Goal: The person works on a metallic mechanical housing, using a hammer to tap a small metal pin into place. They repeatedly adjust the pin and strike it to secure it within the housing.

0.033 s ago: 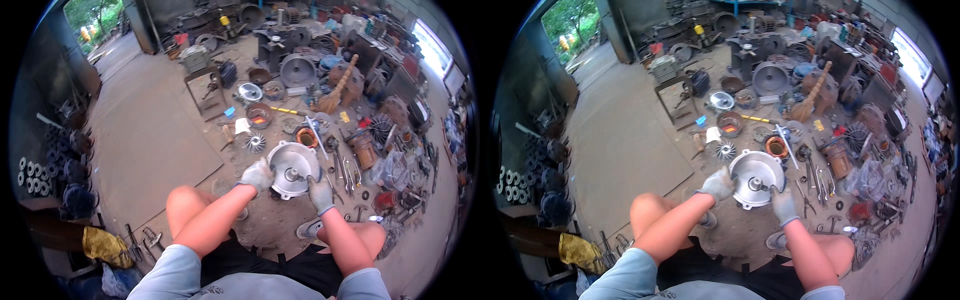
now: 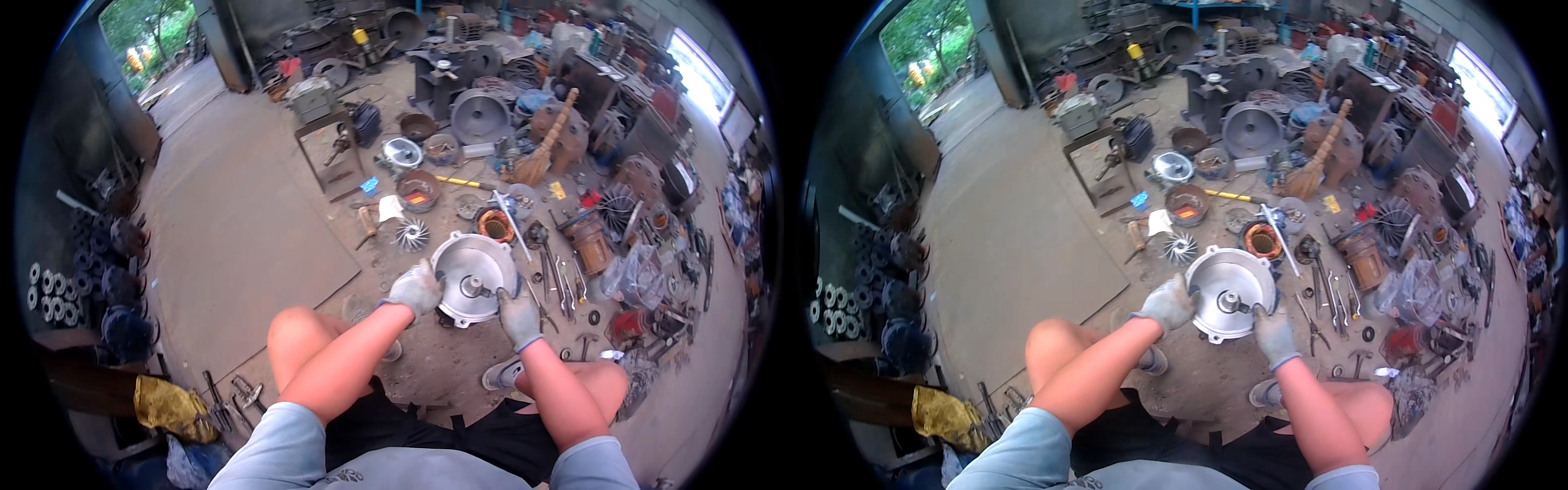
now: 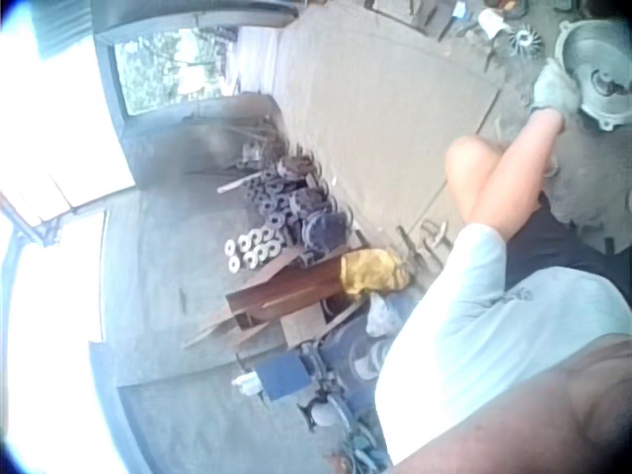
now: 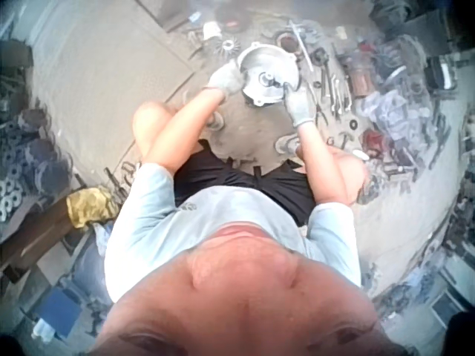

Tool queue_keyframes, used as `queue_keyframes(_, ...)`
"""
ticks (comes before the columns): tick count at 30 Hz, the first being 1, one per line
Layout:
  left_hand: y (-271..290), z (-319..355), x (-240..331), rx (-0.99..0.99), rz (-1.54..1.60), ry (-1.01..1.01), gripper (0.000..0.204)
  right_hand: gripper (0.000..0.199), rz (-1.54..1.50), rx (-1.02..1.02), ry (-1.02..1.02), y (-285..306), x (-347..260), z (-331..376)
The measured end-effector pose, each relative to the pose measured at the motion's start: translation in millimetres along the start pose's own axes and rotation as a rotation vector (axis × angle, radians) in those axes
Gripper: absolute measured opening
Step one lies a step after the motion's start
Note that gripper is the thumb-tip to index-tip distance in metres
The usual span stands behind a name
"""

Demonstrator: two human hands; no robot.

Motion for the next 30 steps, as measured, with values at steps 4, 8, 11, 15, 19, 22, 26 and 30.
queue_keyframes(4, 1, 1, 2, -0.063, -0.025, 0.025, 0.061, 0.052, 0.036, -0.114, -0.101, -3, 7, -1)
queue_keyframes(8, -7, -2, 5, -0.016, -0.055, 0.002, 0.061, 0.058, 0.009, -0.116, -0.177, -9, 28, 5)
queue_keyframes(11, -14, -23, -5, -0.061, -0.047, -0.041, 0.069, 0.081, 0.097, -0.04, -0.007, -6, 36, -2)
queue_keyframes(15, 15, 1, 15, 0.0, -0.048, -0.059, 0.076, 0.097, 0.248, -0.062, 0.072, 21, -17, -1)
queue_keyframes(19, 57, 10, 4, 0.275, 0.235, -0.219, 0.053, 0.112, 0.287, 0.031, 0.271, 49, -131, 14)
queue_keyframes(22, 87, 54, 31, 0.061, 0.419, -0.337, 0.042, 0.126, 0.289, 0.034, 0.39, 61, -178, 18)
queue_keyframes(26, 146, 102, 53, 0.139, 0.783, -0.467, 0.039, 0.139, 0.159, 0.082, 0.432, 64, -174, -20)
queue_keyframes(30, 137, 103, 59, 0.08, 0.835, -0.42, 0.039, 0.128, 0.079, 0.062, 0.335, 28, -125, -42)
Point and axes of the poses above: each hand's wrist, its own z-axis away from the middle knuckle, its own y-axis out of the back of the hand, x = y × z, the point moved 8 cm from there along -z, towards the middle knuckle, and after that the axes turned 14 degrees about y, right-handed, at the moved point
